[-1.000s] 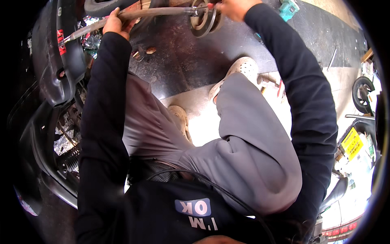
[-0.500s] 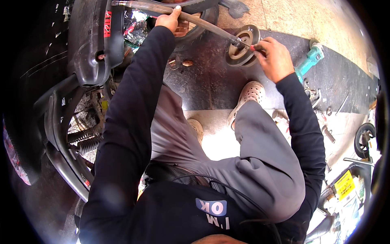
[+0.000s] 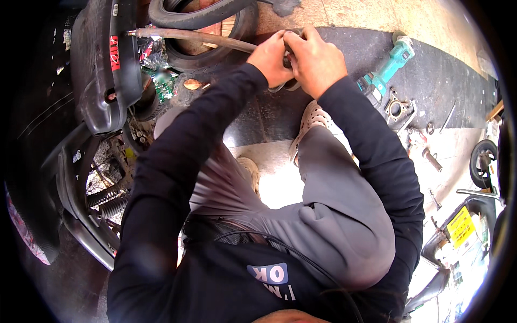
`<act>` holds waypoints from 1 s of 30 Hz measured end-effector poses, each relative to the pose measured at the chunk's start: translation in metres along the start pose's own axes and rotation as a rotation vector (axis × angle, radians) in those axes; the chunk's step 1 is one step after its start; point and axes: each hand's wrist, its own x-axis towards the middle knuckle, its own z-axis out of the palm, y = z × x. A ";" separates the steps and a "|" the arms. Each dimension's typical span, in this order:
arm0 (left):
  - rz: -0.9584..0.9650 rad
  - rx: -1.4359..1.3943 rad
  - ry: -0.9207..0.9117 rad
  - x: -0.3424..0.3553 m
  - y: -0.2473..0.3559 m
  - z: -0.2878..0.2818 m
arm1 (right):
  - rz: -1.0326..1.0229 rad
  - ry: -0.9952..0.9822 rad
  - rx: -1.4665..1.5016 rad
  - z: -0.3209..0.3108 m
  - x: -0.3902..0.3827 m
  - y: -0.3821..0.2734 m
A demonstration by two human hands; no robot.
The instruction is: The person uses an angle grinder on a metal shaft, then uses a hammer and screwdriver to work on a circular metal part attached to the shaft. They also use a spray can on the part.
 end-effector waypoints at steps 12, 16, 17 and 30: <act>0.069 -0.096 0.210 -0.022 0.006 0.033 | 0.256 -0.043 0.635 -0.052 -0.050 -0.002; -0.228 -0.116 0.347 -0.032 0.015 0.018 | 0.777 0.210 0.402 -0.011 -0.204 0.136; -0.293 -0.134 0.344 -0.031 0.015 0.021 | 0.852 0.207 0.186 0.014 -0.266 0.163; -0.160 -0.160 0.166 -0.051 0.021 0.044 | 1.611 -0.018 0.725 0.127 -0.487 0.087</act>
